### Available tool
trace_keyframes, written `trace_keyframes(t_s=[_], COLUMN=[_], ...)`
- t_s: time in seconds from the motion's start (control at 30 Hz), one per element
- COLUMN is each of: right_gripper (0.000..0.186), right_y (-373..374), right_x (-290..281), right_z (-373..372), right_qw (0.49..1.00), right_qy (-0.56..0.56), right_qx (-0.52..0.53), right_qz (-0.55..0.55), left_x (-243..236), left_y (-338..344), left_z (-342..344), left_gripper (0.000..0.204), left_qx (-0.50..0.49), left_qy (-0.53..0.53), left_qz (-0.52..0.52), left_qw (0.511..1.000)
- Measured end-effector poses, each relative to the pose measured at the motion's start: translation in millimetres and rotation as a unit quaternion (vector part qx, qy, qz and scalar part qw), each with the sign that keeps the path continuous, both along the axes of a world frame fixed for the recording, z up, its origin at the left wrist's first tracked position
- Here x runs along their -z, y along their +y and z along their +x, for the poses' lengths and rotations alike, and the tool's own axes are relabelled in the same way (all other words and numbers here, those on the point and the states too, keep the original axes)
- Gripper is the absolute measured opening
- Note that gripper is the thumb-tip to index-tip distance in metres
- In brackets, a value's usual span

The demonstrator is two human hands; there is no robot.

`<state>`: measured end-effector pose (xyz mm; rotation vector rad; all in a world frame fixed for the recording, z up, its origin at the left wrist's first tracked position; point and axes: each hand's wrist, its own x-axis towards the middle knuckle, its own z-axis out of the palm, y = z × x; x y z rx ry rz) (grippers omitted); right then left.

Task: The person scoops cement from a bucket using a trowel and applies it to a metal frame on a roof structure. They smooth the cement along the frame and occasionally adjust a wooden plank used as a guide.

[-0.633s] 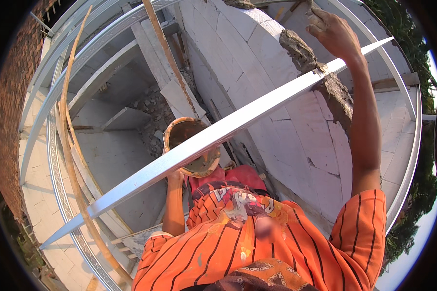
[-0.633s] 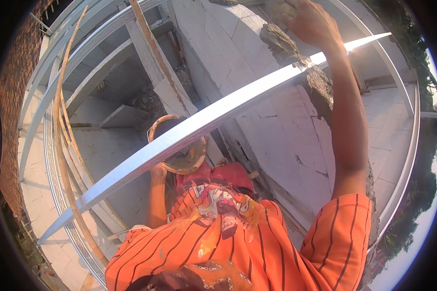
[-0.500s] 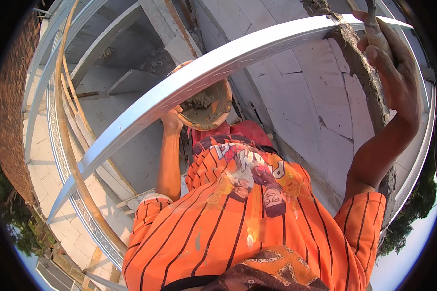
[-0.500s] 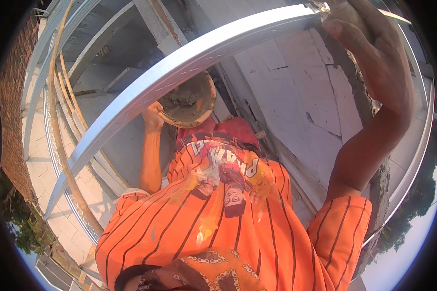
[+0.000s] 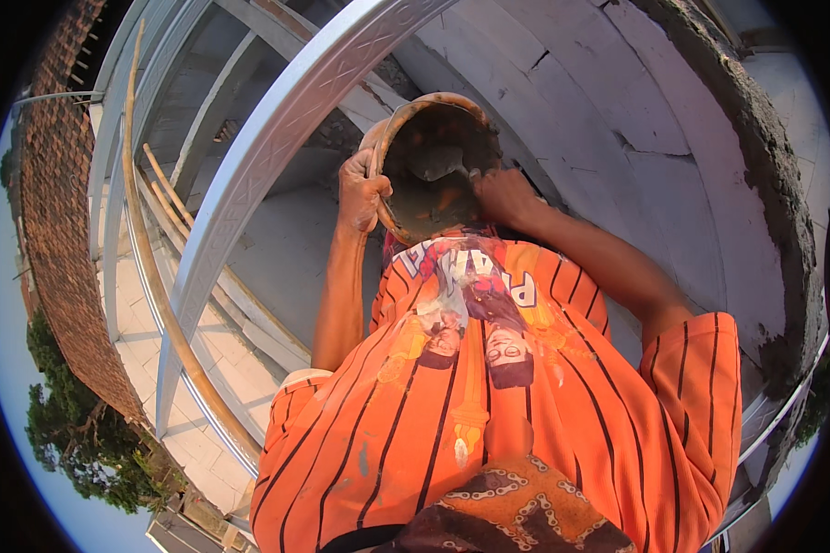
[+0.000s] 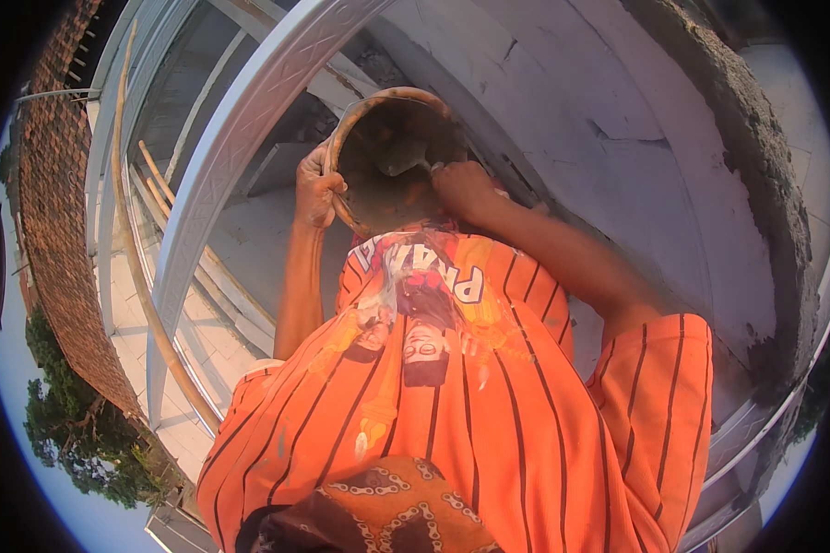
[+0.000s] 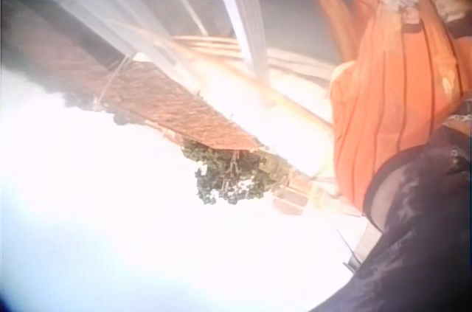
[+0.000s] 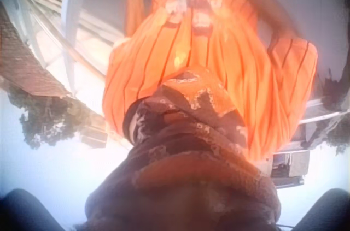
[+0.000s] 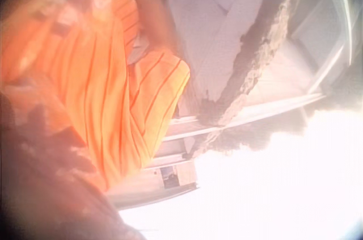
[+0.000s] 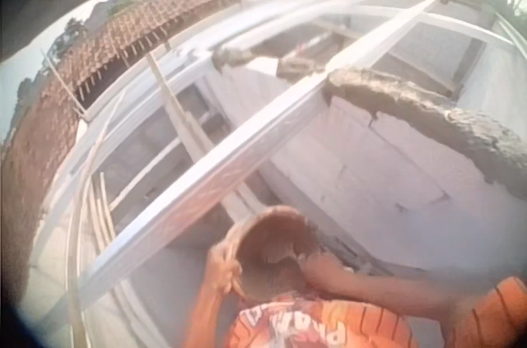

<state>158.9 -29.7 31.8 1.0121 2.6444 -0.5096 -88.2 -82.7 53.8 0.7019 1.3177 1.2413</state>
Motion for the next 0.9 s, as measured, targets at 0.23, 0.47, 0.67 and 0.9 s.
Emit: trace_keyframes(t_s=[0.23,0.47,0.67,0.9], right_gripper=[0.024,0.018,0.031,0.013], right_y=[26.3,11.9,-21.3,38.5], right_x=[-50.9,-29.4,-43.1,-57.4], right_z=[-28.6,-13.5,-37.8,-36.0], right_qw=[0.995,0.997,0.992,0.985], right_qy=[0.091,0.051,0.110,0.136], right_qx=[0.013,-0.047,-0.033,-0.051], right_qz=[0.047,-0.032,0.044,0.092], left_x=[8.4,-21.2,-10.2,-24.3], left_y=[-13.1,-3.2,14.1,18.6], left_z=[-24.3,-2.8,-18.4,1.9], left_gripper=[0.040,0.041,0.037,0.017], left_qx=[0.010,-0.051,-0.070,-0.108], left_qy=[-0.081,-0.089,-0.073,-0.019], left_qz=[0.027,0.034,0.054,0.027], left_qw=[0.996,0.994,0.993,0.994])
